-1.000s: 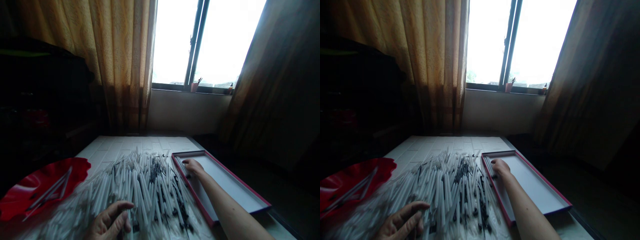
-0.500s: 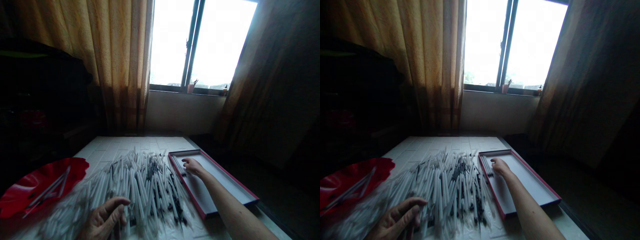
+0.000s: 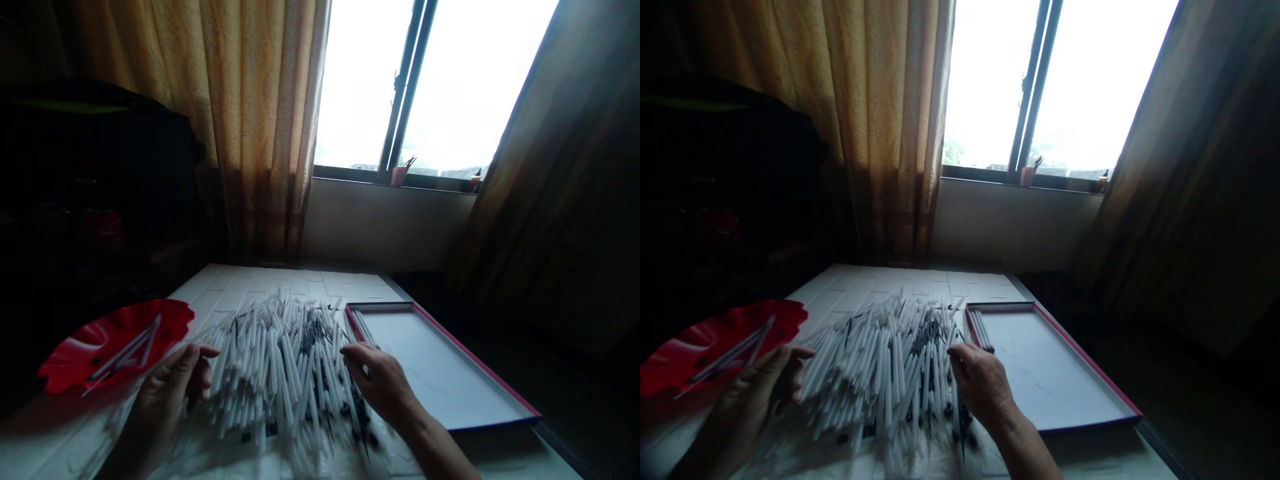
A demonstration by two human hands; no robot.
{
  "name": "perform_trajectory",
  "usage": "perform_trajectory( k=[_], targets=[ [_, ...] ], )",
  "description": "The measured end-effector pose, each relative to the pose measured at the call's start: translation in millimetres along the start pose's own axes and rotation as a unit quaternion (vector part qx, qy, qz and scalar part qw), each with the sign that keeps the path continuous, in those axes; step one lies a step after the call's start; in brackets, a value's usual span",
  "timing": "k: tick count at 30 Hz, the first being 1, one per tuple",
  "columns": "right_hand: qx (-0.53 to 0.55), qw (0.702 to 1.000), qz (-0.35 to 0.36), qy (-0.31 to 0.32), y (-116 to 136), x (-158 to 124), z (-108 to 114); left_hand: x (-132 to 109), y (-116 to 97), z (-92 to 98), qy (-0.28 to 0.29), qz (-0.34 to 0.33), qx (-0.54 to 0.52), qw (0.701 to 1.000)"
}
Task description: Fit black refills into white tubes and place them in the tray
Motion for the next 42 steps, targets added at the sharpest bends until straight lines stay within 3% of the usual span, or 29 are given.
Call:
perform_trajectory(
  k=[9, 14, 21, 25, 30, 35, 39, 42],
  targets=[
    [-0.122, 0.981, 0.029, 0.145, 35, -24, -29, 2, 1, 1.2, 0.001, -0.011, 0.017, 1.000],
    [-0.135, 0.971, 0.008, 0.197, 35, -30, -40, 0, -1, 1.0, -0.008, -0.007, 0.023, 1.000],
    [-0.108, 0.967, -0.029, 0.229, 29, -29, -34, 2, 1, -3.0, 0.001, -0.008, 0.038, 0.999],
    [-0.116, 0.969, -0.054, 0.210, 20, -24, -19, 1, -3, -4.6, 0.009, -0.032, 0.048, 0.998],
    [-0.108, 0.985, -0.089, 0.106, 0, -10, 9, 6, -15, 3.6, -0.012, -0.080, 0.047, 0.996],
    [0.069, 0.994, -0.079, 0.007, 1, 0, 23, 19, -24, 20.6, -0.053, -0.132, 0.049, 0.989],
    [0.244, 0.965, -0.099, 0.007, 8, -2, 22, 30, -31, 35.9, -0.090, -0.163, 0.056, 0.981],
    [0.312, 0.943, -0.118, 0.006, 8, -6, 22, 36, -37, 48.2, -0.125, -0.179, 0.058, 0.974]
  ],
)
Point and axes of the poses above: each hand's wrist, its own x-axis towards the middle knuckle, its own z-axis out of the back of the hand, y = z × x, the point moved 9 cm from there along x, towards the middle knuckle, and after that the axes turned 9 degrees about -y, right-handed, at the moved point
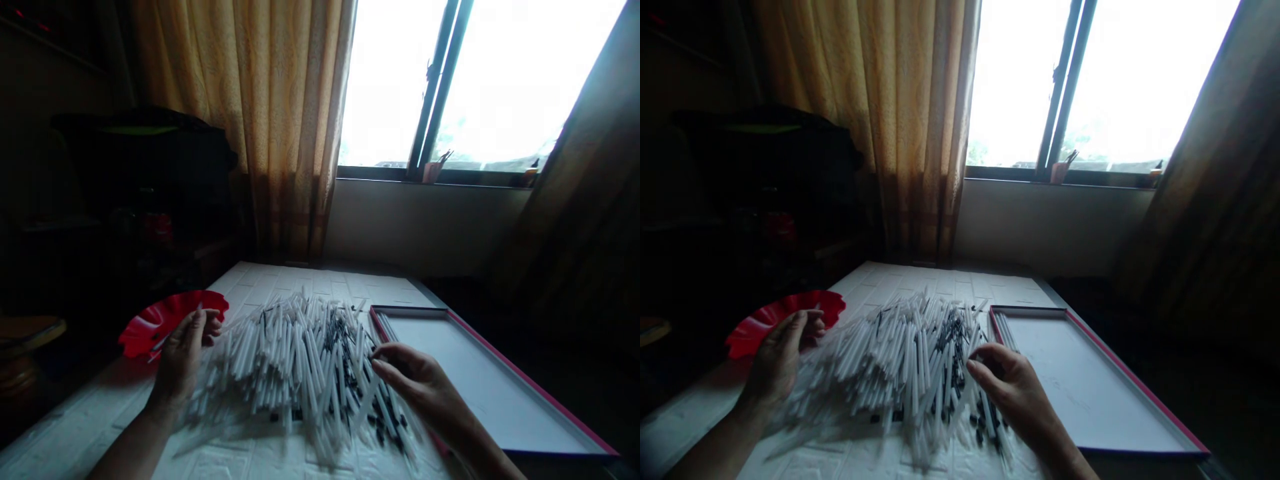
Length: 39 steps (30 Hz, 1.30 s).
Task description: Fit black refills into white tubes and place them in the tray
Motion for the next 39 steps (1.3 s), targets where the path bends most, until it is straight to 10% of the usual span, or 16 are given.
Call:
perform_trajectory(
  k=[12, 15, 22, 31, 39],
  targets=[
    [-0.172, 0.960, 0.126, 0.182, 13, -33, -50, 22, -1, 20.3, -0.053, -0.046, 0.057, 0.996],
    [-0.154, 0.972, 0.130, 0.123, 9, -21, -33, 11, -5, 6.6, -0.007, -0.081, 0.107, 0.991],
    [-0.030, 0.995, 0.041, -0.088, -41, 16, 21, -25, -14, -40.4, 0.137, -0.165, 0.245, 0.946],
    [-0.104, 0.989, 0.055, -0.088, -44, 29, 9, -96, -52, -163.8, 0.394, -0.287, 0.383, 0.785],
    [-0.147, 0.981, 0.103, -0.079, -39, 19, 3, -132, -12, -255.8, 0.457, -0.281, 0.526, 0.660]
  ],
)
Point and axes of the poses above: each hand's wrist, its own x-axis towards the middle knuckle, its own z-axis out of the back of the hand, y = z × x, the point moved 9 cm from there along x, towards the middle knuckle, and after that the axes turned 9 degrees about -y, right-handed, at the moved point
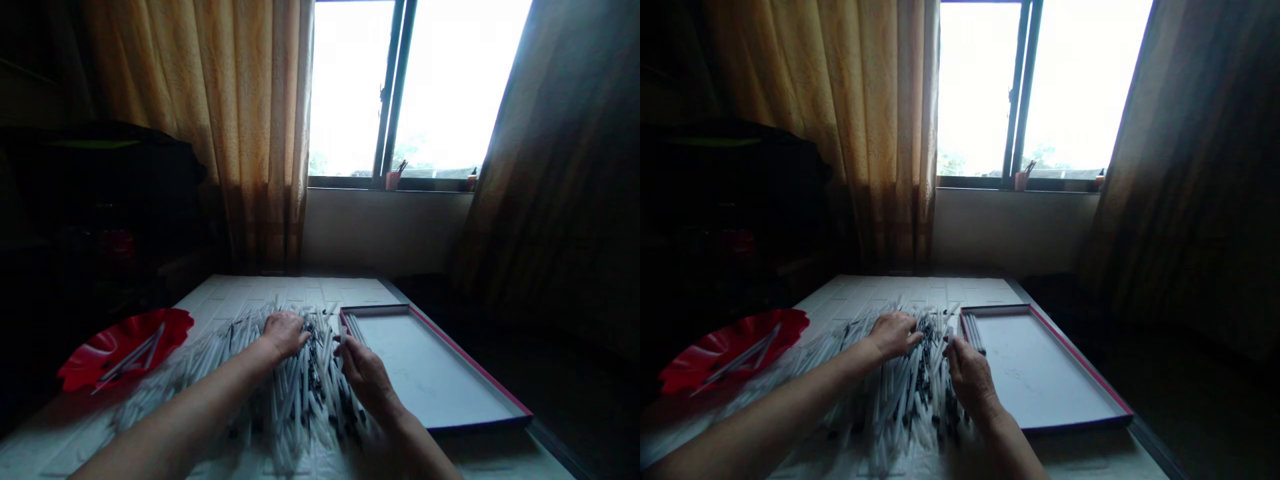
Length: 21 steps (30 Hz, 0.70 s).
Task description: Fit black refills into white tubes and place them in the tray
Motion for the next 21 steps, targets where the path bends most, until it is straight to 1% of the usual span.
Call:
perform_trajectory(
  k=[3, 5, 7, 9, 11, 13, 15, 17, 21],
  targets=[
    [-0.007, 1.000, 0.019, 0.009, 3, -2, 0, 14, -3, -17.3, 0.048, 0.023, 0.022, 0.998],
    [-0.012, 1.000, 0.026, 0.011, 5, -3, 0, 20, -1, -24.5, 0.069, 0.035, 0.028, 0.997],
    [-0.019, 0.999, 0.033, 0.012, 7, -4, 1, 22, 2, -27.2, 0.079, 0.045, 0.029, 0.995],
    [-0.028, 0.999, 0.041, 0.014, 9, -5, 1, 22, 7, -24.2, 0.075, 0.054, 0.028, 0.995],
    [-0.038, 0.998, 0.051, 0.015, 12, -7, 1, 17, 14, -15.5, 0.057, 0.058, 0.024, 0.996],
    [-0.048, 0.997, 0.058, 0.014, 15, -8, 0, 7, 19, -2.2, 0.030, 0.050, 0.012, 0.998],
    [-0.055, 0.997, 0.061, 0.013, 17, -9, 0, -7, 23, 13.1, -0.002, 0.024, -0.011, 1.000],
    [-0.060, 0.996, 0.064, 0.015, 19, -9, -1, -23, 25, 28.1, -0.033, -0.016, -0.047, 0.998],
    [-0.076, 0.994, 0.078, 0.024, 22, -11, -4, -53, 36, 56.9, -0.100, -0.070, -0.112, 0.986]
  ],
)
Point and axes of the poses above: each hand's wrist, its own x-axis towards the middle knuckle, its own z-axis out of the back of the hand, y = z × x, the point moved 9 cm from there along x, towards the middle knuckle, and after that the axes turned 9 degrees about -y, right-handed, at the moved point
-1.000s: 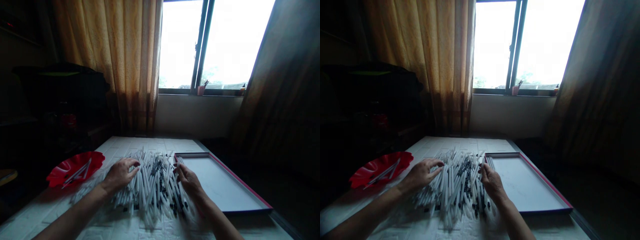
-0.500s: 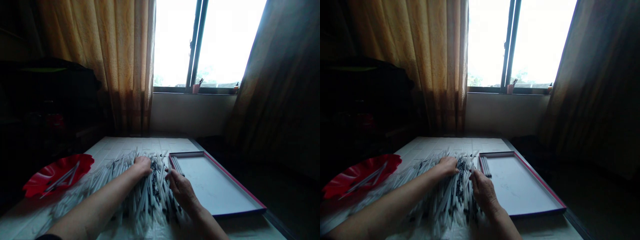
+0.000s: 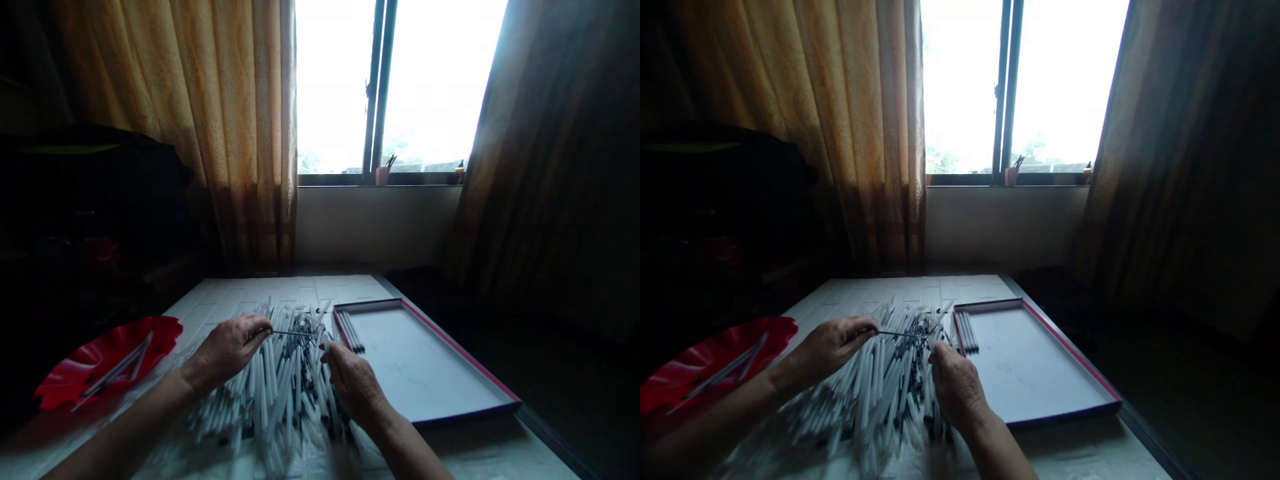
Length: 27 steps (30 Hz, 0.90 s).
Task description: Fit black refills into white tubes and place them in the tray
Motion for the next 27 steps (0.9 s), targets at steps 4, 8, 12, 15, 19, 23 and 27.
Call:
perform_trajectory(
  k=[4, 8, 12, 15, 19, 23, 27],
  targets=[
    [-0.027, 0.999, 0.011, 0.012, 5, -2, -5, -12, -1, 23.1, -0.030, -0.033, -0.023, 0.999],
    [-0.051, 0.998, 0.023, 0.028, 10, -4, -9, -14, -5, 32.7, -0.035, -0.043, -0.014, 0.998],
    [-0.074, 0.996, 0.025, 0.036, 13, -3, -6, -13, -7, 33.3, -0.028, -0.044, 0.003, 0.999],
    [-0.093, 0.995, 0.024, 0.042, 15, -3, -6, -13, -8, 32.6, -0.023, -0.047, 0.018, 0.998],
    [-0.111, 0.992, 0.027, 0.051, 19, -4, -7, -12, -11, 32.8, -0.017, -0.053, 0.038, 0.998],
    [-0.123, 0.990, 0.029, 0.060, 20, -4, -7, -11, -15, 32.9, -0.005, -0.061, 0.063, 0.996],
    [-0.134, 0.988, 0.032, 0.067, 23, -4, -5, -12, -19, 33.4, 0.002, -0.072, 0.098, 0.993]
  ],
)
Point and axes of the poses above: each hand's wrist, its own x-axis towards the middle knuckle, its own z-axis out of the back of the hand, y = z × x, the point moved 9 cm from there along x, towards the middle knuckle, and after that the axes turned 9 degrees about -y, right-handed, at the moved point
